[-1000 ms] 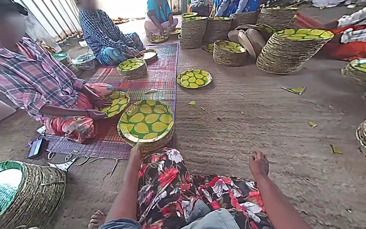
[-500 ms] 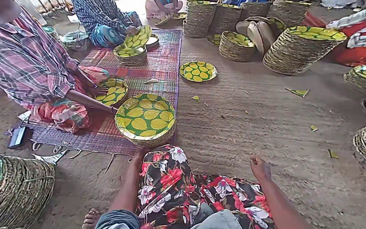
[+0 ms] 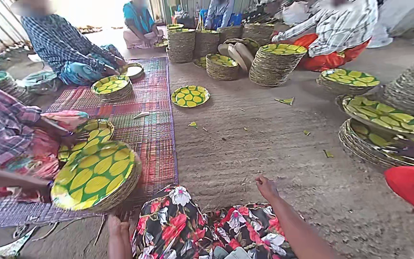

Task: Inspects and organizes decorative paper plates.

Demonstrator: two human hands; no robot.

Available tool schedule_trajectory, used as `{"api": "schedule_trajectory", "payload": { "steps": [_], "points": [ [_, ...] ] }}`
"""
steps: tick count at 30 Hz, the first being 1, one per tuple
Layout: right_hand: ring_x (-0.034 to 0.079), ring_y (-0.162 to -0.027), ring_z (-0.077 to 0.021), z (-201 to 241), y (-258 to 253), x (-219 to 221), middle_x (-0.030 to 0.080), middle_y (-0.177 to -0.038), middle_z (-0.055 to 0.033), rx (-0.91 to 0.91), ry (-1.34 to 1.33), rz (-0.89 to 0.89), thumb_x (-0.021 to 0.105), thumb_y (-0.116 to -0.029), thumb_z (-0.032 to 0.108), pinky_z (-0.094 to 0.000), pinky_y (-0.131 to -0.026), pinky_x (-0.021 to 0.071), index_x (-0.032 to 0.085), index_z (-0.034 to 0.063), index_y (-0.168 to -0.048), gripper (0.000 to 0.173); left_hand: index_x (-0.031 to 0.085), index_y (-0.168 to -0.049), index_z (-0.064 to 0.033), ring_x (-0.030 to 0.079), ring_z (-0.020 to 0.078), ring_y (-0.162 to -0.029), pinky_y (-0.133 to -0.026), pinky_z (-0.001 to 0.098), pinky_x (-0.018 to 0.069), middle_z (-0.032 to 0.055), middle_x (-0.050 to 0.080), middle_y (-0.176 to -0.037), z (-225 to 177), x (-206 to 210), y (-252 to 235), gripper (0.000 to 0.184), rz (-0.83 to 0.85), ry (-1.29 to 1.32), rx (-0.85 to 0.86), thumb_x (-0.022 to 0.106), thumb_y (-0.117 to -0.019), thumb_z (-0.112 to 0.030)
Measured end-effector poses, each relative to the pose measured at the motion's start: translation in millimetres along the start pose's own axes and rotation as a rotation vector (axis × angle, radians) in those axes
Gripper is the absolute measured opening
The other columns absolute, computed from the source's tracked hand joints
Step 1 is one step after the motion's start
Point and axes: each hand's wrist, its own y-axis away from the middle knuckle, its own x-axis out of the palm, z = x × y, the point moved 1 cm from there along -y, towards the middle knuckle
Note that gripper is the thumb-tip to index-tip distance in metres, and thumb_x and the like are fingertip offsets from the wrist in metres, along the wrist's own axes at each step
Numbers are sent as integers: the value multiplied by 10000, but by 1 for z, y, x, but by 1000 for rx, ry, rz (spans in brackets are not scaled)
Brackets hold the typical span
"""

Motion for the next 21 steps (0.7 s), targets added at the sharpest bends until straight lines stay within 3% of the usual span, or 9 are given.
{"api": "schedule_trajectory", "payload": {
  "steps": [4,6,8,13,18,21],
  "points": [
    [591,-1299,-395,0,-4,2,638,-1350,-252,-22,1,79,462,-1087,126,-565,-1102,427,620,-11,-1352,337,405,-1430,-40,580,183,-1007,-846,351,514,125,544,-1243,2,-28,1,396,-64,-51,23,342,-1109,-262],
    [591,-1296,-395,1,-4,4,642,-1342,-248,-29,-2,113,460,-1091,140,-566,-1098,428,629,-6,-1339,334,383,-1472,-39,578,163,-1050,-875,333,490,127,541,-1310,-3,-38,1,423,-50,-119,35,323,-1116,-260],
    [593,-1294,-390,2,-5,3,645,-1338,-243,-35,4,140,460,-1093,153,-563,-1091,434,629,0,-1333,331,378,-1485,-52,578,130,-997,-846,303,483,109,544,-1276,-14,-33,9,422,-18,-180,78,293,-1119,-244],
    [600,-1289,-373,1,-8,4,652,-1331,-229,-41,-13,168,459,-1093,157,-549,-1090,439,640,9,-1323,328,449,-1360,-7,642,52,-699,-654,214,557,2,591,-904,-40,17,41,327,142,-171,250,287,-1115,-151],
    [579,-1318,-367,4,-1,-1,639,-1353,-232,-82,-14,207,457,-1093,148,-537,-1118,419,636,-5,-1328,333,507,-1228,-13,663,37,-664,-625,201,571,-36,656,-834,-45,80,118,261,440,-211,381,301,-1089,-92],
    [570,-1332,-368,3,2,0,633,-1369,-231,-96,-8,232,450,-1092,161,-536,-1123,413,637,-2,-1332,345,527,-1210,21,684,50,-703,-679,222,587,-28,689,-850,-29,102,168,274,664,-298,425,310,-1072,-74]
  ]
}}
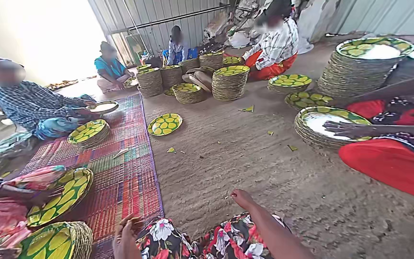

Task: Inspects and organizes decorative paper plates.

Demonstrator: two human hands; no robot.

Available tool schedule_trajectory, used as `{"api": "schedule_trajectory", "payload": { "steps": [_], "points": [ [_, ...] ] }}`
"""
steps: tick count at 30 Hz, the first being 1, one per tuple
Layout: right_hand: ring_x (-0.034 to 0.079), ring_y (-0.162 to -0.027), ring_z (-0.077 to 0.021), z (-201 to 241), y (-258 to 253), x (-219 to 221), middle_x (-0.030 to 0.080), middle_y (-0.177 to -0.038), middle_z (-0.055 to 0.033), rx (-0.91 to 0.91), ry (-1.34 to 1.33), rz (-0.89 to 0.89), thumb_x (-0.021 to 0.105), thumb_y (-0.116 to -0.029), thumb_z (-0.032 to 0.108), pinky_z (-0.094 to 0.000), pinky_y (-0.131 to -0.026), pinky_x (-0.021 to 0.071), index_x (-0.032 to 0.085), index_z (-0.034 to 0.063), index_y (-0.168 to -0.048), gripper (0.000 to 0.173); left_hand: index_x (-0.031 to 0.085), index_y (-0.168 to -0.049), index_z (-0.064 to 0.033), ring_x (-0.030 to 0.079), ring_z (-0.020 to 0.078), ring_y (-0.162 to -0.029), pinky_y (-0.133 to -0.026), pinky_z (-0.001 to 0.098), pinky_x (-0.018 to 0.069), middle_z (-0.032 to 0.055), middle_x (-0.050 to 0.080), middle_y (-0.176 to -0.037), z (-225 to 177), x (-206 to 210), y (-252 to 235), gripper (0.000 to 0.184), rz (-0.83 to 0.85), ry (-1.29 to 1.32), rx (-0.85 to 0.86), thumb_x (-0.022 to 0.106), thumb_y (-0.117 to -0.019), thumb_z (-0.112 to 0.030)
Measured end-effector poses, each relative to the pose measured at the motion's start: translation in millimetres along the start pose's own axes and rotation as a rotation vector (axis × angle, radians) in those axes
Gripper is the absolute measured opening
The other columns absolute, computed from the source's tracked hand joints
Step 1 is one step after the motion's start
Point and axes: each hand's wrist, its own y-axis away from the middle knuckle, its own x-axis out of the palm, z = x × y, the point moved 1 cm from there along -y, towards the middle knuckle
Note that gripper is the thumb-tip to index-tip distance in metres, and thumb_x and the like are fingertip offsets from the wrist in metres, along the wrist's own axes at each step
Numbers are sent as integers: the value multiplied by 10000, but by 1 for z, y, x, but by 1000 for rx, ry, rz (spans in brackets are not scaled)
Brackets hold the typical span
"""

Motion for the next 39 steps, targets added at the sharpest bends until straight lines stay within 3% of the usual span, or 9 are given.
{"api": "schedule_trajectory", "payload": {
  "steps": [4,6,9,12,15,19,36,39],
  "points": [
    [590,-1291,-394,-3,-4,0,640,-1328,-262,-50,-16,21,452,-1087,165,-574,-1088,429,645,-32,-1288,341,569,-1172,35,702,51,-748,-743,247,603,-20,721,-879,14,44,30,270,398,-140,33,353,-1043,-63],
    [579,-1304,-403,-3,-3,1,631,-1344,-263,-66,-4,49,462,-1085,167,-583,-1097,420,649,-36,-1281,338,581,-1216,90,694,79,-814,-793,272,590,54,703,-970,26,57,43,300,596,-347,34,383,-1045,-58],
    [539,-1361,-400,-3,1,4,598,-1410,-256,-65,44,126,459,-1092,188,-587,-1135,391,634,-25,-1328,363,626,-1317,59,716,317,-1028,-975,502,547,225,714,-1153,44,65,45,335,999,-889,57,498,-1058,-111],
    [535,-1357,-415,1,6,2,592,-1400,-279,-74,65,155,455,-1093,175,-599,-1125,390,625,-45,-1313,355,606,-1410,-47,682,372,-1172,-1047,609,479,190,707,-1265,51,76,43,414,1249,-1294,15,513,-1075,-273],
    [535,-1362,-406,2,10,0,592,-1409,-268,-70,37,135,461,-1090,177,-592,-1131,393,629,-34,-1325,357,580,-1436,-55,679,368,-1178,-1052,608,475,182,705,-1271,56,77,39,440,1241,-1311,-18,498,-1086,-307],
    [529,-1371,-398,1,11,-2,587,-1421,-258,-72,19,118,465,-1090,181,-584,-1139,387,625,-27,-1339,361,562,-1433,6,686,398,-1144,-1044,605,476,233,698,-1251,54,77,37,427,1199,-1185,-37,483,-1093,-240],
    [559,-1325,-416,-2,10,-1,603,-1377,-281,-105,43,165,479,-1087,198,-605,-1104,407,632,-56,-1291,360,556,-1451,-43,675,366,-1157,-1046,584,472,204,695,-1257,68,88,34,448,1212,-1247,-86,450,-1106,-307],
    [591,-1270,-415,-4,10,0,621,-1330,-291,-114,18,175,485,-1089,199,-582,-1088,423,631,-69,-1278,359,627,-1367,-15,696,333,-1117,-1036,525,505,204,709,-1224,63,83,38,366,1089,-1078,62,484,-1084,-197]
  ]
}}
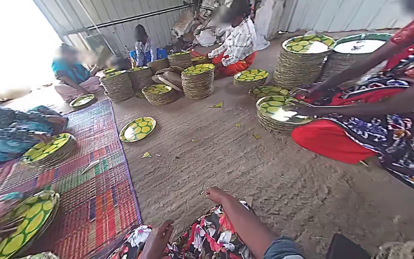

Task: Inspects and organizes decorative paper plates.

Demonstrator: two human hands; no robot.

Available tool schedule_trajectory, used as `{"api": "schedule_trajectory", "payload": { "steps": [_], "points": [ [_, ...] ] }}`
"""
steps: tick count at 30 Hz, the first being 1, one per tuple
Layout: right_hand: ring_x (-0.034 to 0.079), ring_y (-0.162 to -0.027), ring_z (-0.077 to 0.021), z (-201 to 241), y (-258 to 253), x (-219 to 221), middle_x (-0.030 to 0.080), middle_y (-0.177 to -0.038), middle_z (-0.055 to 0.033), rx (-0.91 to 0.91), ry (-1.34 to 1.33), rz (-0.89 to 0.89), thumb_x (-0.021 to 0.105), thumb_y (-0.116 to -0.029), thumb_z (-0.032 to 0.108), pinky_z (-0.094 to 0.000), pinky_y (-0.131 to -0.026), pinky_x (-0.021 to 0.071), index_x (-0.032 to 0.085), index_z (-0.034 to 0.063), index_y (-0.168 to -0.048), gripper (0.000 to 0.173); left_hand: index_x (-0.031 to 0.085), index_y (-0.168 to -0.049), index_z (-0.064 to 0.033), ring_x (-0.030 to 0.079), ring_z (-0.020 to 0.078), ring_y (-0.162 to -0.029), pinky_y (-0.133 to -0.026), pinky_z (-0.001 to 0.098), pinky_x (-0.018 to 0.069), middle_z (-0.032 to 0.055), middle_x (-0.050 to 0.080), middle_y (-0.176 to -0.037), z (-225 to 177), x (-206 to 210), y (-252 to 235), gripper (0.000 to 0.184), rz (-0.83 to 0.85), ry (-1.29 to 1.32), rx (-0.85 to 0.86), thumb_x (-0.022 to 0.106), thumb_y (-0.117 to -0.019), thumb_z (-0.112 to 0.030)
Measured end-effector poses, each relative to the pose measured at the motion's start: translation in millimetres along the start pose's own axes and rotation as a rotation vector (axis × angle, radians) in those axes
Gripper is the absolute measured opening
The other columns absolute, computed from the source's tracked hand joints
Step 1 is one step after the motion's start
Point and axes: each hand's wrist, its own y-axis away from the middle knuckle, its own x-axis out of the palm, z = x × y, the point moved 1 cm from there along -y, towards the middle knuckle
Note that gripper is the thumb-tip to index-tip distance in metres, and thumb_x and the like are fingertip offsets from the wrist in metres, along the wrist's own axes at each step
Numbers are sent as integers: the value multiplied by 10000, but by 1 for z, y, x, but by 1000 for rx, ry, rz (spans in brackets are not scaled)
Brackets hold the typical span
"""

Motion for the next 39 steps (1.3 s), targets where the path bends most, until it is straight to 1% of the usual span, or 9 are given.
{"api": "schedule_trajectory", "payload": {
  "steps": [3,6,8,9,13,15,19,25,39],
  "points": [
    [599,-1256,-420,-4,-4,-2,633,-1304,-300,-2,1,11,476,-1097,205,-574,-1093,421,632,-76,-1280,370,726,-1194,32,727,358,-1053,-987,532,546,208,749,-1119,8,-13,15,284,-499,2,140,527,-1019,-68],
    [620,-1219,-405,-6,-9,1,644,-1282,-290,28,-54,6,489,-1094,204,-559,-1072,441,637,-66,-1269,354,695,-1187,100,680,435,-1135,-1039,594,485,275,716,-1165,42,-35,29,295,-757,68,7,495,-1014,-30],
    [624,-1231,-395,-8,-13,3,643,-1303,-282,46,-97,20,491,-1098,213,-547,-1084,445,629,-52,-1297,360,618,-1288,105,625,377,-1233,-1106,523,434,273,666,-1273,59,-44,37,334,-727,277,-172,455,-1066,-85],
    [628,-1224,-392,-10,-16,5,644,-1297,-281,44,-110,23,488,-1099,213,-543,-1080,448,628,-52,-1294,358,618,-1292,97,631,355,-1232,-1106,501,445,263,667,-1277,67,-45,41,327,-701,309,-203,468,-1067,-88],
    [640,-1198,-390,-15,-22,5,647,-1290,-279,37,-132,41,475,-1103,193,-537,-1055,464,618,-56,-1299,348,671,-1267,60,626,383,-1256,-1119,526,443,251,669,-1298,77,-39,54,311,-621,123,-181,522,-1018,-54],
    [644,-1198,-380,-15,-24,6,648,-1296,-275,48,-138,50,469,-1107,197,-528,-1048,469,612,-52,-1308,350,679,-1268,54,613,402,-1273,-1129,547,424,251,669,-1304,72,-38,57,318,-601,59,-209,523,-1024,-77],
    [644,-1181,-368,-13,-27,5,649,-1287,-266,66,-126,58,467,-1109,203,-519,-1038,469,604,-47,-1317,354,679,-1296,2,586,376,-1314,-1149,526,405,212,666,-1331,63,-40,50,318,-534,8,-286,525,-1043,-115],
    [651,-1166,-367,-12,-31,5,652,-1264,-273,76,-118,54,476,-1105,209,-515,-1050,471,614,-62,-1291,356,686,-1290,-16,580,338,-1322,-1164,507,386,183,673,-1327,67,-40,39,312,-489,25,-296,524,-1060,-152],
    [669,-1131,-330,-11,-35,7,655,-1263,-249,102,-124,48,469,-1105,208,-488,-1026,493,610,-40,-1313,352,688,-1285,-25,582,346,-1314,-1158,521,379,185,673,-1323,65,-40,32,307,-451,-6,-310,523,-1064,-158]
  ]
}}
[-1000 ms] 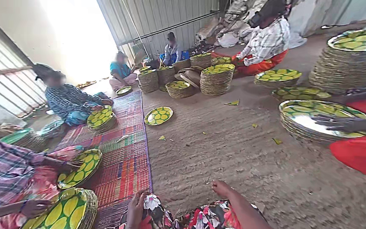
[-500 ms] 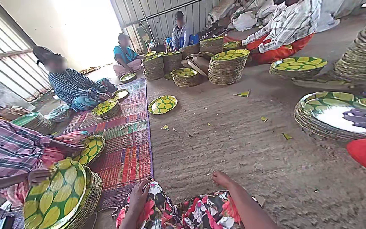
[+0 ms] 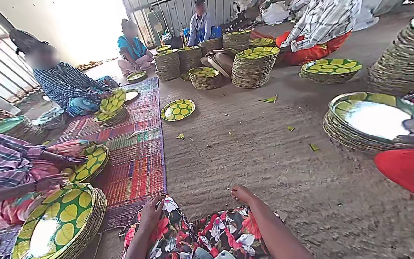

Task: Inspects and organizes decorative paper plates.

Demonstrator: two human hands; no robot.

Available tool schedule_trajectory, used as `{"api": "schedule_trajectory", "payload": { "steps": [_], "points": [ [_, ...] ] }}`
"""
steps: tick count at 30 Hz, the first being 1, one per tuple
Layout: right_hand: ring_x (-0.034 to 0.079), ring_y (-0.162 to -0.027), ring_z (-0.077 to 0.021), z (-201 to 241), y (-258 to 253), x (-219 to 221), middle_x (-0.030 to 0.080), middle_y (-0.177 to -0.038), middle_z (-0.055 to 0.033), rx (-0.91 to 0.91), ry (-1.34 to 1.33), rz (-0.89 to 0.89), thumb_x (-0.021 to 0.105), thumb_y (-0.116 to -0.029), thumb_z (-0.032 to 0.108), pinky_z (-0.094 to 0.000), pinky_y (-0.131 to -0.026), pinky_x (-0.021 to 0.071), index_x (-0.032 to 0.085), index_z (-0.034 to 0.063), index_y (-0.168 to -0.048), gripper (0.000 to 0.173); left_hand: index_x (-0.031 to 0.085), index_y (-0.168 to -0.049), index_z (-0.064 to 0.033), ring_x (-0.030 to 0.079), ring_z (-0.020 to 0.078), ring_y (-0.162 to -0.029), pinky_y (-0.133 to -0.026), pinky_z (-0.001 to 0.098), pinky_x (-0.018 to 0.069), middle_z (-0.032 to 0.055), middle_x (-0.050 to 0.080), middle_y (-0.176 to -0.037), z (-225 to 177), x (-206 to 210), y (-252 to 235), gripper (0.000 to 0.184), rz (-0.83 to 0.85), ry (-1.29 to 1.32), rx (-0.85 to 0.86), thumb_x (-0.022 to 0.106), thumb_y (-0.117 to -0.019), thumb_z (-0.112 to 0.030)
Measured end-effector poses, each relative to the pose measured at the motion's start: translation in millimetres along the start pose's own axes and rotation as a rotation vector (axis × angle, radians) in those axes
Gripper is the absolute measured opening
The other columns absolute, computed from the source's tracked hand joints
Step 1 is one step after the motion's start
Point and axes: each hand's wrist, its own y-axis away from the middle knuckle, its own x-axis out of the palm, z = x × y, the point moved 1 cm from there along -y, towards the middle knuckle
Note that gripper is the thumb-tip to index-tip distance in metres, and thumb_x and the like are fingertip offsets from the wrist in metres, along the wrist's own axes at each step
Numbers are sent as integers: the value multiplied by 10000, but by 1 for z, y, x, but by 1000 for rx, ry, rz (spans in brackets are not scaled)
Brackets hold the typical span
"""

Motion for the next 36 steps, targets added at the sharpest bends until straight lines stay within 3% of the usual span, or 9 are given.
{"api": "schedule_trajectory", "payload": {
  "steps": [9,14,17,19,23,26,30,36],
  "points": [
    [670,-1121,-326,1,2,0,658,-1253,-249,-6,3,-1,464,-1103,198,-485,-1021,494,609,-40,-1318,352,691,-1262,-1,594,361,-1291,-1141,534,394,208,678,-1296,4,0,1,293,-41,68,9,517,-1060,-122],
    [668,-1118,-329,1,4,-2,653,-1251,-253,-6,-30,-23,473,-1099,183,-483,-1017,496,610,-48,-1301,336,671,-1241,73,653,400,-1186,-1062,560,461,268,687,-1237,12,3,5,294,-277,209,57,499,-1035,-48],
    [671,-1128,-339,-1,2,-1,654,-1262,-261,-22,-48,-29,481,-1095,176,-486,-1025,500,612,-49,-1308,337,667,-1208,87,685,360,-1055,-943,522,516,263,703,-1158,17,4,6,278,-439,305,34,499,-1023,-36],
    [671,-1122,-331,-1,3,-1,650,-1266,-257,-20,-53,-27,478,-1096,176,-476,-1018,501,606,-48,-1317,339,647,-1216,110,677,338,-1067,-961,490,509,274,697,-1162,16,3,7,282,-504,398,-11,482,-1021,-10],
    [677,-1107,-330,-1,5,-1,650,-1268,-254,-18,-55,-28,476,-1097,181,-480,-1005,507,607,-39,-1316,337,620,-1217,124,649,193,-973,-889,344,505,239,692,-1125,17,2,6,294,-583,532,-79,433,-1037,-15],
    [676,-1107,-331,-2,4,-1,650,-1270,-255,-16,-44,-19,471,-1098,176,-479,-1002,506,601,-41,-1326,340,613,-1218,119,633,184,-1004,-916,335,487,228,684,-1130,20,4,3,293,-579,566,-82,438,-1034,-25],
    [677,-1082,-315,-2,5,0,652,-1257,-242,-10,-46,-12,475,-1096,172,-464,-991,510,595,-36,-1333,337,636,-1201,114,641,291,-1077,-977,446,477,266,680,-1163,19,6,1,295,-552,517,-68,434,-1026,-10],
    [675,-1100,-319,-1,5,-1,653,-1266,-241,-5,-51,-21,469,-1099,189,-472,-1006,503,602,-27,-1335,346,614,-1216,115,636,219,-1017,-914,378,492,237,681,-1142,17,9,0,297,-532,548,-76,427,-1037,-32]
  ]
}}
